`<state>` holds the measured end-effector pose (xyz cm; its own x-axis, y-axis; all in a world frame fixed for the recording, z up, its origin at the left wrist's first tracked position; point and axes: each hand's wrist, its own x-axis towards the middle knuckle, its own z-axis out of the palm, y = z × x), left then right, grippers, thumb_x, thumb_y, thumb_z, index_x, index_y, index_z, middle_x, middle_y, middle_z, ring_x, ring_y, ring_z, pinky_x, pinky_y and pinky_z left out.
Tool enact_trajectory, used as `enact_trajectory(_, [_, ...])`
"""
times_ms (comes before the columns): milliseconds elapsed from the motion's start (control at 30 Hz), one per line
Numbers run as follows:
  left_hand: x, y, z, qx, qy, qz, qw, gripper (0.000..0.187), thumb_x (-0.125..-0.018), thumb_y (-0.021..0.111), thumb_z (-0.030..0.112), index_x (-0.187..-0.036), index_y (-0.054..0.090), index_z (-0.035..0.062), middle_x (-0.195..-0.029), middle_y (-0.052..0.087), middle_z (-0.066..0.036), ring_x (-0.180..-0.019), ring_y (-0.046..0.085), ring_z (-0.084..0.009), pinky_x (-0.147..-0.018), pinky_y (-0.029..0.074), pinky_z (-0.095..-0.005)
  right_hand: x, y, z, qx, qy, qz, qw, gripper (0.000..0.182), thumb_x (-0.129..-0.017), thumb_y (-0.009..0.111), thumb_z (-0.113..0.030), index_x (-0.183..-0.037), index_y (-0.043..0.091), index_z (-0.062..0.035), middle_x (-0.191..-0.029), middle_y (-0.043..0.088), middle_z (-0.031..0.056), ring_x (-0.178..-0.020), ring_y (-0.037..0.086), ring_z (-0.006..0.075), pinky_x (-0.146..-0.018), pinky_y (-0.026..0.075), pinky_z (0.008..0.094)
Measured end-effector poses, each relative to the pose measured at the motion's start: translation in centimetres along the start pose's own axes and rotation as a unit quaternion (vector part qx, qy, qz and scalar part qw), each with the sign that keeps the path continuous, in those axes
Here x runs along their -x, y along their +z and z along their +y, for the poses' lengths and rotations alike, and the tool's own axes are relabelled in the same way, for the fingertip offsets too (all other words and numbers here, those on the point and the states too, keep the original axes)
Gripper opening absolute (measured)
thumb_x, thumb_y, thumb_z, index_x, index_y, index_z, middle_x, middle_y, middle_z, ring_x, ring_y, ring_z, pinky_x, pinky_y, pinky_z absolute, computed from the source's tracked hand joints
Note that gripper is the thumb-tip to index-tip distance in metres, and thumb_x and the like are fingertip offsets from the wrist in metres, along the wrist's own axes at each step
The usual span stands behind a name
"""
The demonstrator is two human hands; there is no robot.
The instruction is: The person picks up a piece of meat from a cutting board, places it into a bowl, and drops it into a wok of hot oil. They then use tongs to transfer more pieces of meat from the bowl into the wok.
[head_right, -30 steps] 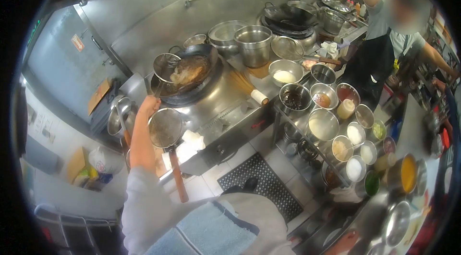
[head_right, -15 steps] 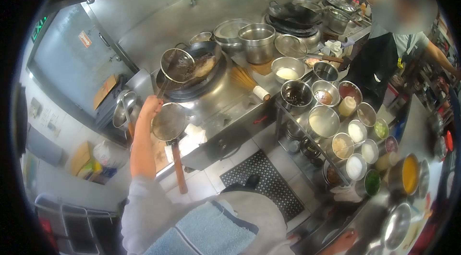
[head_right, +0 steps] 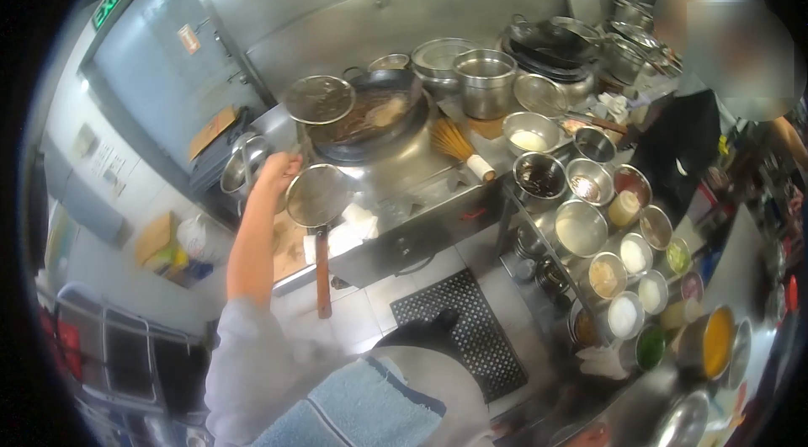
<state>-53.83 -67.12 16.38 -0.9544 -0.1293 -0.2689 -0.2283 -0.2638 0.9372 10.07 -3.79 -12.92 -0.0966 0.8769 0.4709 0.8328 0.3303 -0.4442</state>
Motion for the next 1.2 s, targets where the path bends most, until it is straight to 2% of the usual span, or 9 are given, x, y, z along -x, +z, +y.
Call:
enact_trajectory(100, [1.2, 1.0, 1.0, 0.137, -0.052, 0.035, 0.989, 0.011, -0.081, 0.039, -0.015, -0.091, 0.042, -0.0154, -0.077, 0.045, -0.010, -0.046, 0.037, -0.0069, -0.036, 0.028, -0.0185, -0.6, -3.5, -6.0, 0.144, -0.055, 0.017, 0.988, 0.033, -0.087, 0.060, -0.033, -0.089, 0.064, -0.0008, -0.072, 0.062, 0.0133, -0.063, 0.060, 0.0279, -0.053, 0.050, 0.0387])
enact_trajectory(233, [-2.2, -3.3, 3.5, 0.128, -0.036, 0.003, 0.991, 0.014, -0.081, 0.040, -0.013, -0.094, 0.042, -0.0165, -0.075, 0.046, -0.009, -0.044, 0.036, -0.0062, -0.036, 0.027, -0.0182, -0.8, -4.1, -6.6, 0.208, -0.099, 0.019, 0.973, 0.031, -0.088, 0.056, -0.031, -0.094, 0.064, -0.0013, -0.082, 0.062, 0.0133, -0.074, 0.060, 0.0276, -0.062, 0.048, 0.0393])
enact_trajectory(367, [-8.0, -5.9, 8.1, -0.185, 0.068, 0.091, 0.976, 0.015, -0.082, 0.044, -0.002, -0.089, 0.053, -0.0113, -0.067, 0.052, -0.011, -0.044, 0.042, -0.0134, -0.038, 0.034, -0.0275, -0.6, -4.3, -8.0, 0.256, -0.142, -0.028, 0.956, 0.030, -0.089, 0.053, -0.028, -0.099, 0.064, -0.0019, -0.091, 0.063, 0.0133, -0.084, 0.059, 0.0272, -0.072, 0.046, 0.0398])
enact_trajectory(467, [-14.3, -6.9, 8.4, -0.522, 0.168, 0.219, 0.807, 0.017, -0.083, 0.048, 0.005, -0.088, 0.060, -0.0071, -0.078, 0.062, -0.020, -0.061, 0.061, -0.0263, -0.052, 0.049, -0.0372, -0.5, -4.9, -8.2, 0.290, -0.167, -0.079, 0.939, 0.030, -0.091, 0.051, -0.026, -0.103, 0.064, -0.0023, -0.098, 0.063, 0.0133, -0.092, 0.058, 0.0269, -0.080, 0.044, 0.0402])
enact_trajectory(533, [-20.0, -8.3, 5.7, -0.686, 0.248, 0.274, 0.627, 0.020, -0.084, 0.050, 0.009, -0.090, 0.064, -0.0043, -0.091, 0.066, -0.026, -0.082, 0.068, -0.0357, -0.069, 0.056, -0.0430, -0.6, -5.4, -8.3, 0.310, -0.186, -0.122, 0.924, 0.030, -0.091, 0.049, -0.025, -0.105, 0.064, -0.0025, -0.103, 0.063, 0.0133, -0.098, 0.058, 0.0268, -0.085, 0.043, 0.0405])
enact_trajectory(567, [-21.3, -8.0, 4.8, -0.687, 0.165, 0.250, 0.662, 0.025, -0.086, 0.050, 0.013, -0.099, 0.065, -0.0021, -0.102, 0.065, -0.026, -0.102, 0.062, -0.0399, -0.088, 0.051, -0.0443, -0.6, -5.8, -8.3, 0.322, -0.194, -0.144, 0.915, 0.031, -0.092, 0.048, -0.024, -0.106, 0.064, -0.0026, -0.105, 0.063, 0.0133, -0.100, 0.058, 0.0267, -0.087, 0.042, 0.0406])
enact_trajectory(833, [-24.2, -8.3, 1.5, -0.740, 0.110, 0.222, 0.625, 0.026, -0.090, 0.047, 0.015, -0.102, 0.067, 0.0028, -0.108, 0.065, -0.020, -0.103, 0.062, -0.0365, -0.087, 0.052, -0.0443, -0.5, -5.0, -5.5, 0.149, -0.111, -0.164, 0.969, 0.033, -0.091, 0.049, -0.024, -0.112, 0.064, -0.0043, -0.108, 0.066, 0.0107, -0.106, 0.059, 0.0246, -0.097, 0.039, 0.0414])
enact_trajectory(967, [-23.9, -9.9, 1.3, -0.764, 0.119, 0.200, 0.602, 0.026, -0.089, 0.048, 0.015, -0.101, 0.067, 0.0020, -0.106, 0.065, -0.022, -0.103, 0.062, -0.0374, -0.086, 0.052, -0.0449, 1.0, 0.7, 4.7, 0.432, -0.102, -0.113, 0.889, 0.030, -0.091, 0.048, -0.026, -0.110, 0.065, -0.0102, -0.105, 0.066, 0.0097, -0.100, 0.060, 0.0280, -0.090, 0.041, 0.0417])
enact_trajectory(1200, [-20.0, -9.0, 4.9, -0.697, 0.167, 0.260, 0.647, 0.027, -0.085, 0.051, 0.011, -0.106, 0.063, -0.0007, -0.102, 0.064, -0.027, -0.101, 0.062, -0.0405, -0.087, 0.051, -0.0449, 0.2, -3.1, -3.1, 0.070, 0.022, -0.059, 0.996, 0.028, -0.089, 0.048, -0.021, -0.113, 0.061, -0.0154, -0.094, 0.066, 0.0120, -0.083, 0.064, 0.0282, -0.070, 0.049, 0.0389])
